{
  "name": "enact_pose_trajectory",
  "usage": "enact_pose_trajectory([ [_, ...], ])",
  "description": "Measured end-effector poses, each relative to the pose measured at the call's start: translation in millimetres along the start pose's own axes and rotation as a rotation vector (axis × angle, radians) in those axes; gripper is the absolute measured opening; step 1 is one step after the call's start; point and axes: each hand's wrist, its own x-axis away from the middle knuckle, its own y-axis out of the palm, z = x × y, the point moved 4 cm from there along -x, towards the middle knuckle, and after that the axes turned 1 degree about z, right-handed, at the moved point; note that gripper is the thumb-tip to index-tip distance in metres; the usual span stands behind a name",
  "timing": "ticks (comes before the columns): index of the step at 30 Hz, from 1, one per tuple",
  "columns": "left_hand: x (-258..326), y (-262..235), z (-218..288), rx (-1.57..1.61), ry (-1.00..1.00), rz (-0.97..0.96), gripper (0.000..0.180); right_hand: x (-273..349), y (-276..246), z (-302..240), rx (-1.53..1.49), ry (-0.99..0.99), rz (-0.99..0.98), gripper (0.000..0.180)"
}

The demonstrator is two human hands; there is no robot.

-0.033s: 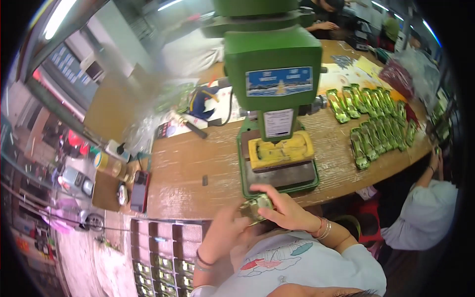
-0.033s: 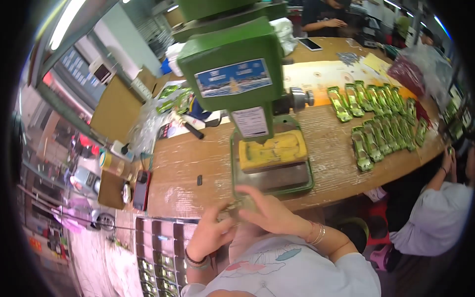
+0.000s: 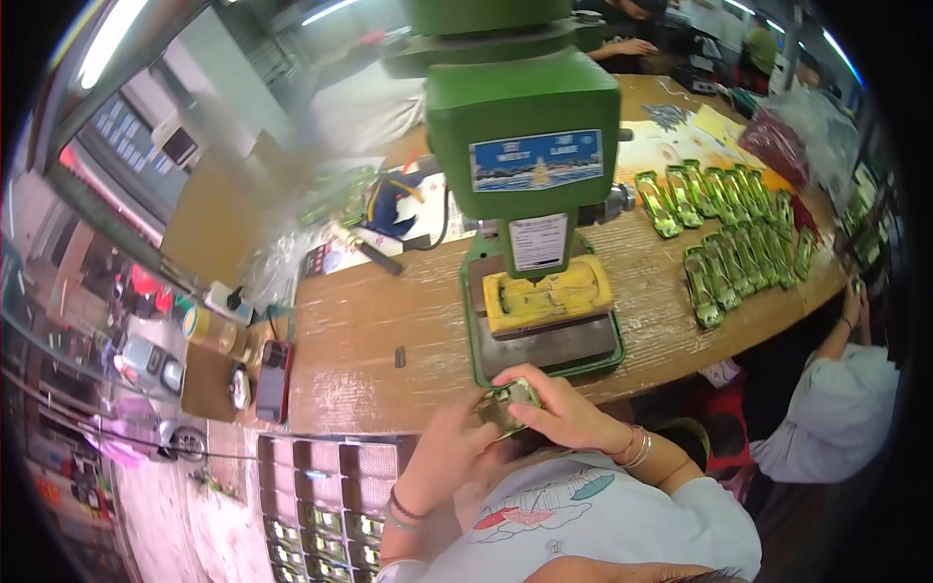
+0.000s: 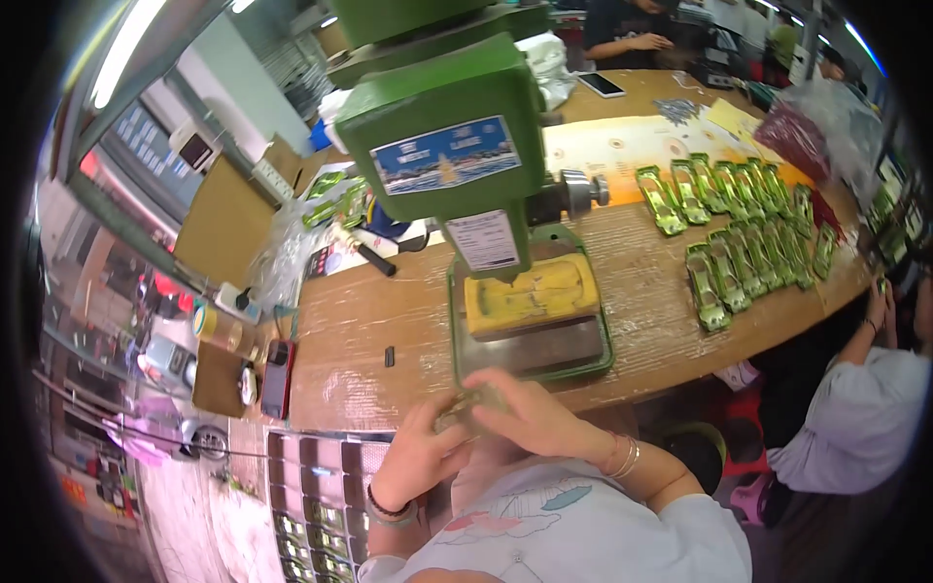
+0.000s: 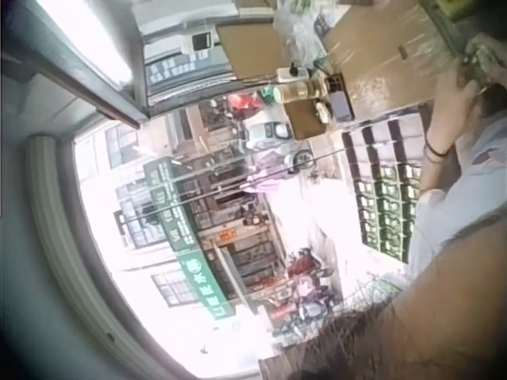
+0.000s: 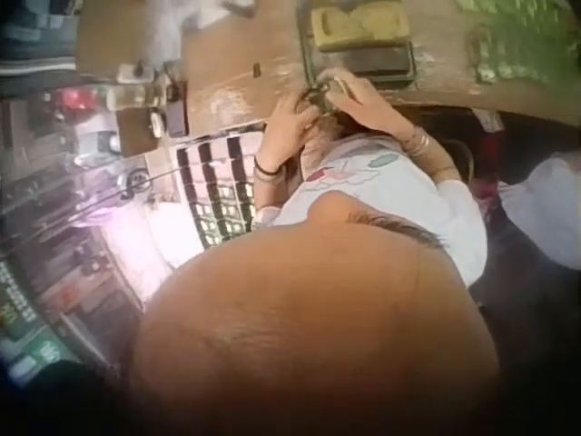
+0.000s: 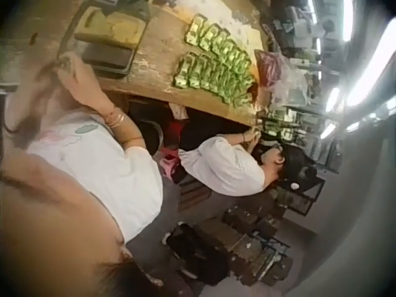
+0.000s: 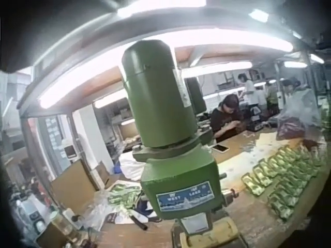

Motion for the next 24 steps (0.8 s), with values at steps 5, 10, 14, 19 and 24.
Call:
enact_pose_trajectory([
  [5,-40.2,-26.6,-5.9,-0.104,-0.001,0.184,0.047,2.1,-17.3,17.5,-0.561,0.202,0.189,0.032],
  [10,-66.6,-46.4,-47.6,0.060,0.069,0.045,0.059,-5.0,-27.4,14.3,-0.517,0.205,0.223,0.038],
  [14,-94.5,-65.9,-76.1,0.051,-0.026,0.093,0.053,10.1,-69.9,16.6,-0.338,0.015,0.375,0.030],
  [19,-132.8,-43.8,-75.6,0.049,0.112,0.064,0.048,13.0,-116.0,8.9,0.166,-0.016,0.777,0.014],
  [24,-153.4,-4.7,-69.5,0.105,0.082,-0.019,0.048,-19.6,-126.6,-15.3,0.900,-0.032,0.654,0.020],
])
